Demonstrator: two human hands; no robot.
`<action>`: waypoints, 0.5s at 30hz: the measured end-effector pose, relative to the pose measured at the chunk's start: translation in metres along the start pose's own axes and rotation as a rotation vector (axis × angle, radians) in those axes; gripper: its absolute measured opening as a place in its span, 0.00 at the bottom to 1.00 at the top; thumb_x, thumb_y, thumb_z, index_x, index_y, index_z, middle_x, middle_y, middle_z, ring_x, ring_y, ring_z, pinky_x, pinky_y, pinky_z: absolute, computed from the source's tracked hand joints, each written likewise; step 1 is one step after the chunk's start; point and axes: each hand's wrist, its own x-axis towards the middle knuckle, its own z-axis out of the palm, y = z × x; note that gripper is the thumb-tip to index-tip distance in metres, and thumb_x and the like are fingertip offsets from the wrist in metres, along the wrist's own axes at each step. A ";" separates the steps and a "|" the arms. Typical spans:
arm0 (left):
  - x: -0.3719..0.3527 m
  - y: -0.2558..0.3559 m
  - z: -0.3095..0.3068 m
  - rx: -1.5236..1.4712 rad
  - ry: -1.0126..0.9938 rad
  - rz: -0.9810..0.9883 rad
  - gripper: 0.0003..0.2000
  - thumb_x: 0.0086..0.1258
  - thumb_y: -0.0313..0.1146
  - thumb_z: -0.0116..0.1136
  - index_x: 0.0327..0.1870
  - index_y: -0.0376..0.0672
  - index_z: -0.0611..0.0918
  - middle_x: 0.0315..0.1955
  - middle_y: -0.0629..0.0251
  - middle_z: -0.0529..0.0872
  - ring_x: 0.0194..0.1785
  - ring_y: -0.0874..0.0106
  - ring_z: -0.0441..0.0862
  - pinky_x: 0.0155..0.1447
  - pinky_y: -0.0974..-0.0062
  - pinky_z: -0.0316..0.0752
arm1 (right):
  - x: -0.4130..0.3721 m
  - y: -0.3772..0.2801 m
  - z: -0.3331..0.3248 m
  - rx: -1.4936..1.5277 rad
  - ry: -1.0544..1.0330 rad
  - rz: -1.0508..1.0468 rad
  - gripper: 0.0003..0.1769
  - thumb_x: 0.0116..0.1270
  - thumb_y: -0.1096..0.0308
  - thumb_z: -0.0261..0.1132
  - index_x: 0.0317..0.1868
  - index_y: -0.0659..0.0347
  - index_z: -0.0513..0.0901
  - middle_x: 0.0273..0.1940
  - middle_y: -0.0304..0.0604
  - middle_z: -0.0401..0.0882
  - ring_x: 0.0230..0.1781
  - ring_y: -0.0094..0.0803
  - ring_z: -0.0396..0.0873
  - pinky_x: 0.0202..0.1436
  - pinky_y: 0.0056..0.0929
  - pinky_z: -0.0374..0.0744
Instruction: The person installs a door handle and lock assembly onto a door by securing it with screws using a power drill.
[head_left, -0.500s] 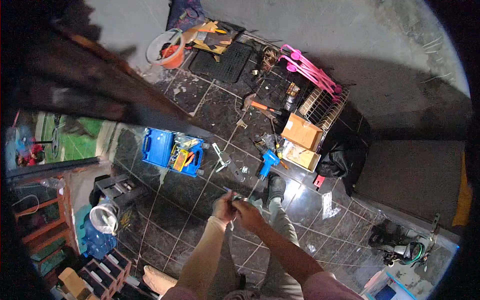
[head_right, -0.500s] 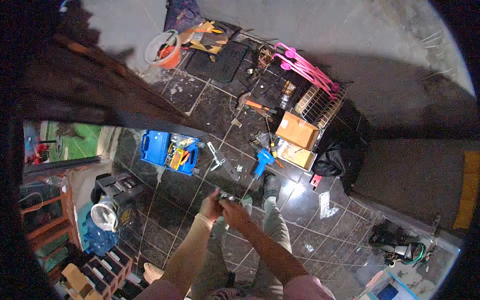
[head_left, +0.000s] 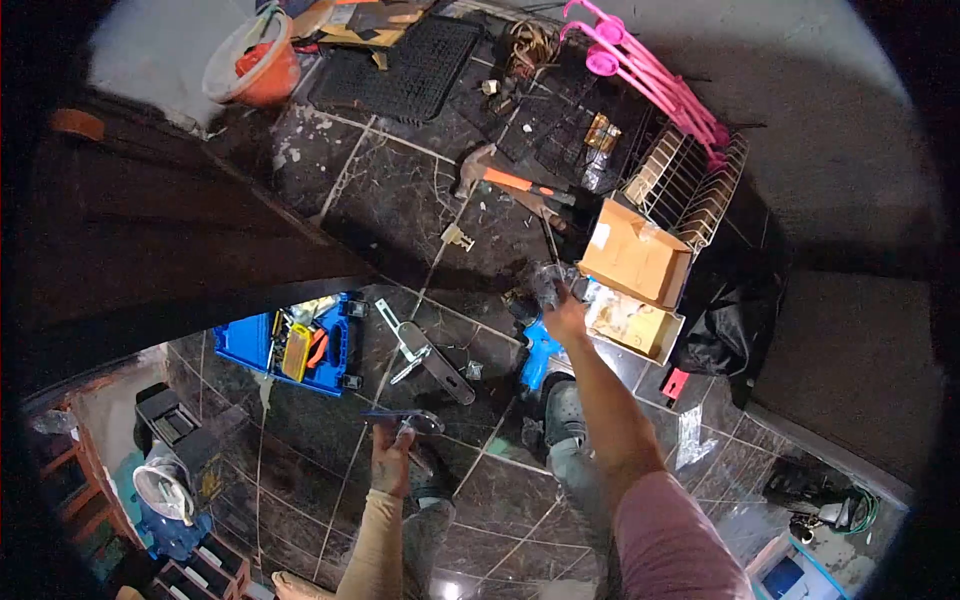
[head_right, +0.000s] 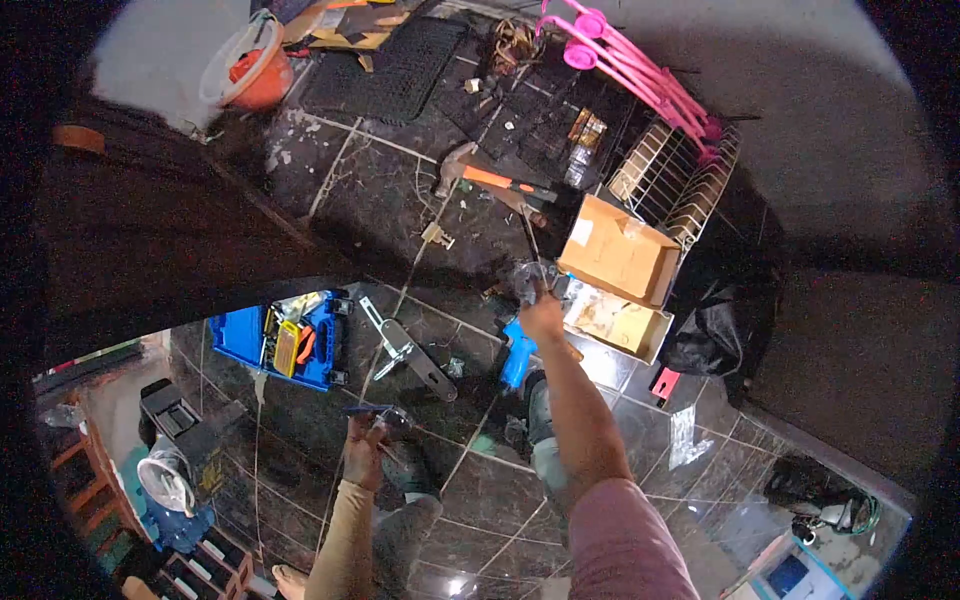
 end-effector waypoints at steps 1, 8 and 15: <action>-0.003 0.006 0.001 0.114 -0.018 -0.040 0.19 0.69 0.33 0.64 0.58 0.43 0.73 0.36 0.68 0.80 0.39 0.72 0.79 0.42 0.70 0.75 | 0.010 -0.002 0.009 0.030 0.008 0.007 0.30 0.61 0.62 0.66 0.65 0.58 0.75 0.53 0.60 0.82 0.54 0.56 0.81 0.61 0.43 0.79; -0.031 0.052 0.042 0.114 -0.108 -0.159 0.17 0.71 0.29 0.60 0.58 0.41 0.72 0.42 0.67 0.80 0.42 0.75 0.78 0.48 0.72 0.76 | 0.008 -0.005 0.040 0.159 0.180 0.088 0.10 0.62 0.67 0.64 0.40 0.64 0.84 0.40 0.57 0.85 0.42 0.57 0.83 0.48 0.49 0.80; -0.035 0.044 0.044 0.186 -0.162 -0.136 0.18 0.71 0.32 0.62 0.57 0.41 0.72 0.36 0.68 0.80 0.38 0.77 0.77 0.43 0.78 0.72 | -0.076 -0.026 0.023 0.211 0.150 -0.366 0.08 0.56 0.74 0.66 0.38 0.63 0.82 0.38 0.55 0.82 0.43 0.55 0.80 0.49 0.46 0.79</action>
